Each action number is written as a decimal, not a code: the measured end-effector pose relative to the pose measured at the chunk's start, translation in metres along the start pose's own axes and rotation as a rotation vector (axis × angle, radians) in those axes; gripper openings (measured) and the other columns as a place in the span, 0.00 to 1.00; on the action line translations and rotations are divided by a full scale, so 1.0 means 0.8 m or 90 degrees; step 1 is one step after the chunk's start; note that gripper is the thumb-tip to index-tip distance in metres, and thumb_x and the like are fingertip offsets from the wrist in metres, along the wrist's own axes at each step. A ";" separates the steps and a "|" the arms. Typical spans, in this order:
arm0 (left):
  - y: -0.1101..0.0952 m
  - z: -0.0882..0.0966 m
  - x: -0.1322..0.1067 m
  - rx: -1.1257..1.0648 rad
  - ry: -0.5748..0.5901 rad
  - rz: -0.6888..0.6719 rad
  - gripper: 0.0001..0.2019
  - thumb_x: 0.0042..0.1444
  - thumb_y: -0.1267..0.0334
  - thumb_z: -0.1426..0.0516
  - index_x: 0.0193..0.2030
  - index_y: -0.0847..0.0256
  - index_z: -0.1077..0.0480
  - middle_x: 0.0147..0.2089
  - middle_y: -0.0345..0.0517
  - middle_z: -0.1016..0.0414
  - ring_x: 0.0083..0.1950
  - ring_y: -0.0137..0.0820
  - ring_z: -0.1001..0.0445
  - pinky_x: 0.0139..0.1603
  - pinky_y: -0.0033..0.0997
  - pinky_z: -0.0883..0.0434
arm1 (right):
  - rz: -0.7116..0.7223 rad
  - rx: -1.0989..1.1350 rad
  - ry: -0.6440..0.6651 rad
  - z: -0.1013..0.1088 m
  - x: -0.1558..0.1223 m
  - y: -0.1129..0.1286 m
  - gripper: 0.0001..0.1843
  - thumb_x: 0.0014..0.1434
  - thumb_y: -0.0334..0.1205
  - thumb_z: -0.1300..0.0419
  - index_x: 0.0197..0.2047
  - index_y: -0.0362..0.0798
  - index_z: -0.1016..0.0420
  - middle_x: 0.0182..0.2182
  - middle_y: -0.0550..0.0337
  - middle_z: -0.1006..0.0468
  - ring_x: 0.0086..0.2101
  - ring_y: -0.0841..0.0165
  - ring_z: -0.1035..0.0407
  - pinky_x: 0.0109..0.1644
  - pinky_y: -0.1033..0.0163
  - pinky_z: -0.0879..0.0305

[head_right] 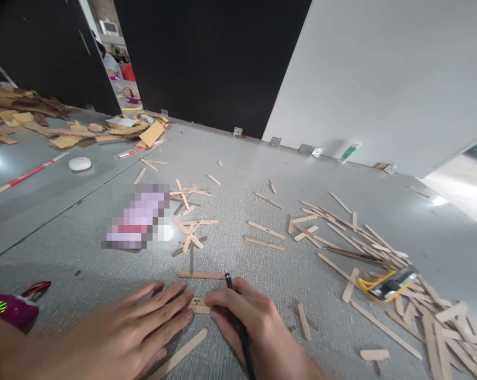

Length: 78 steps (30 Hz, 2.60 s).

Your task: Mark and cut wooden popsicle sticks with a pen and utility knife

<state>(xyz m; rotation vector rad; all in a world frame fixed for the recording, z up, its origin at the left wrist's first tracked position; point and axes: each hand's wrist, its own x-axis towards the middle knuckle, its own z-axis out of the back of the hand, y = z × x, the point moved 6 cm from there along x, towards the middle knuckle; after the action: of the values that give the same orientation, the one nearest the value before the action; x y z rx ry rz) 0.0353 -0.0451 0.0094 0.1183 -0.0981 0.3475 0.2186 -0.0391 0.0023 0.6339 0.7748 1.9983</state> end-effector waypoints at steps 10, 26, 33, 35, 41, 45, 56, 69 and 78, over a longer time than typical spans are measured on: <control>0.000 -0.021 -0.001 0.045 0.020 -0.014 0.22 0.76 0.66 0.55 0.70 0.69 0.32 0.70 0.54 0.29 0.69 0.43 0.29 0.60 0.46 0.30 | -0.027 -0.017 -0.177 0.043 -0.005 0.005 0.20 0.76 0.54 0.51 0.65 0.58 0.33 0.46 0.53 0.20 0.44 0.61 0.23 0.44 0.57 0.24; -0.004 -0.007 -0.003 0.078 -0.049 -0.033 0.22 0.73 0.65 0.49 0.67 0.78 0.32 0.65 0.64 0.26 0.67 0.49 0.29 0.61 0.46 0.34 | -0.315 0.404 0.025 -0.035 0.031 -0.020 0.20 0.64 0.51 0.31 0.30 0.47 0.31 0.23 0.66 0.25 0.20 0.74 0.28 0.19 0.73 0.34; -0.004 -0.003 0.000 0.075 -0.057 -0.035 0.22 0.74 0.63 0.51 0.65 0.77 0.29 0.64 0.61 0.24 0.66 0.45 0.27 0.60 0.44 0.34 | -0.320 0.361 0.026 -0.043 0.031 -0.026 0.23 0.68 0.57 0.38 0.30 0.49 0.34 0.20 0.67 0.28 0.17 0.75 0.32 0.19 0.72 0.35; -0.004 -0.006 -0.002 0.087 -0.058 -0.034 0.21 0.74 0.64 0.51 0.66 0.75 0.30 0.65 0.59 0.25 0.67 0.44 0.28 0.60 0.44 0.35 | -0.274 0.306 -0.009 -0.029 0.035 -0.020 0.23 0.71 0.56 0.41 0.31 0.50 0.34 0.19 0.69 0.30 0.16 0.76 0.37 0.19 0.71 0.39; -0.005 -0.009 -0.003 0.116 -0.061 -0.026 0.21 0.76 0.62 0.52 0.66 0.71 0.28 0.64 0.55 0.23 0.66 0.40 0.27 0.60 0.42 0.34 | -0.014 -0.082 0.025 0.008 0.033 0.016 0.15 0.76 0.45 0.48 0.43 0.49 0.23 0.38 0.56 0.25 0.35 0.67 0.28 0.39 0.60 0.31; -0.002 -0.005 0.000 0.114 -0.073 -0.033 0.21 0.76 0.59 0.51 0.66 0.69 0.28 0.64 0.53 0.23 0.66 0.37 0.27 0.61 0.39 0.32 | -0.013 -0.100 0.048 0.002 0.026 0.010 0.12 0.74 0.42 0.42 0.40 0.48 0.22 0.37 0.57 0.27 0.34 0.66 0.29 0.38 0.61 0.32; 0.002 -0.010 -0.004 0.107 -0.068 -0.059 0.17 0.75 0.67 0.51 0.63 0.64 0.26 0.64 0.46 0.22 0.62 0.37 0.23 0.56 0.37 0.29 | -0.017 -0.063 0.028 -0.005 0.023 0.000 0.10 0.73 0.41 0.40 0.40 0.47 0.21 0.37 0.57 0.25 0.35 0.67 0.27 0.40 0.62 0.31; 0.004 0.011 -0.005 0.080 -0.058 -0.047 0.22 0.73 0.64 0.51 0.67 0.72 0.31 0.68 0.55 0.27 0.68 0.41 0.29 0.67 0.42 0.37 | -0.253 0.320 0.009 -0.022 0.036 -0.010 0.19 0.68 0.52 0.36 0.32 0.48 0.31 0.19 0.68 0.28 0.17 0.76 0.38 0.20 0.71 0.42; 0.001 0.003 -0.006 0.095 -0.062 -0.043 0.21 0.72 0.64 0.49 0.65 0.72 0.28 0.67 0.56 0.26 0.68 0.44 0.30 0.65 0.45 0.35 | -0.305 0.376 0.031 -0.033 0.032 -0.021 0.20 0.67 0.53 0.35 0.31 0.49 0.33 0.20 0.68 0.27 0.19 0.75 0.34 0.20 0.71 0.37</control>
<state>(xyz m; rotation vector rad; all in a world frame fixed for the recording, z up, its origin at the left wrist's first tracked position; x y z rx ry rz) 0.0302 -0.0462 0.0116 0.2866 -0.1646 0.2806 0.1971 -0.0170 -0.0240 0.6507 1.4212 1.3459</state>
